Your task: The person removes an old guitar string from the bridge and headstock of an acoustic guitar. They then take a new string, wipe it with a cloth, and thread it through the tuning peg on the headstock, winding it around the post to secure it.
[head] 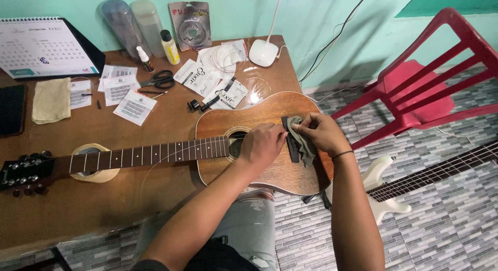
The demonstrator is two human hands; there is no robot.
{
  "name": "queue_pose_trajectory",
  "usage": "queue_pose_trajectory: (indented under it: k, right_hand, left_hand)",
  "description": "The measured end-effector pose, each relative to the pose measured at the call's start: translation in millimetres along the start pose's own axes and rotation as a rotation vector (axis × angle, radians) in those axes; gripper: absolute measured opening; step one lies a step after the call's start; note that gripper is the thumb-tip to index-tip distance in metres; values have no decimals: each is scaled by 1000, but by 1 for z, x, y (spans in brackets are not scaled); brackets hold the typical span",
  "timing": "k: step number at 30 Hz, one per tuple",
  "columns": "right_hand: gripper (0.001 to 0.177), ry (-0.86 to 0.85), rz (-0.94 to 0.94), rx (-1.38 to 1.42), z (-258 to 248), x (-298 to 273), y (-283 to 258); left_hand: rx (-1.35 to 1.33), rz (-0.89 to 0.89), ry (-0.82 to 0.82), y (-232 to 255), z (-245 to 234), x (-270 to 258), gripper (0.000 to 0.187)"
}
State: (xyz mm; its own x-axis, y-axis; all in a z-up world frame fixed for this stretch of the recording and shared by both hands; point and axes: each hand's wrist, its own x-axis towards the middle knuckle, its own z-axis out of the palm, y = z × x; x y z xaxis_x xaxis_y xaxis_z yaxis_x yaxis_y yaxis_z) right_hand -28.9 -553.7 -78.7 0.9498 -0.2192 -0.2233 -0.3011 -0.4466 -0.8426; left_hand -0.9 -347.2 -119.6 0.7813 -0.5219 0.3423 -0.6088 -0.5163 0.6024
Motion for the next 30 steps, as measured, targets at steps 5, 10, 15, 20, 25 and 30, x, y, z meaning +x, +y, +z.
queue_pose_trajectory:
  k: [5, 10, 15, 20, 25, 30]
  right_hand:
    - [20, -26, 28, -139, 2, 30, 25]
    - [24, -59, 20, -345, -5, 49, 50]
    - [25, 34, 9, -271, 2, 16, 14]
    - [23, 86, -121, -75, 21, 5, -51]
    - [30, 1, -250, 67, 93, 50, -109]
    - [37, -231, -417, 138, 217, 65, -192]
  left_hand:
    - [4, -7, -2, -2, 0, 0, 10]
    - [-1, -43, -31, 3, -10, 4, 11]
    - [104, -226, -82, 5, -76, -12, 19]
    - [87, -428, -68, -10, -185, -48, 24]
    - [112, -611, 5, -49, -269, -94, 24]
    - [212, -653, 177, -104, -324, -148, 15]
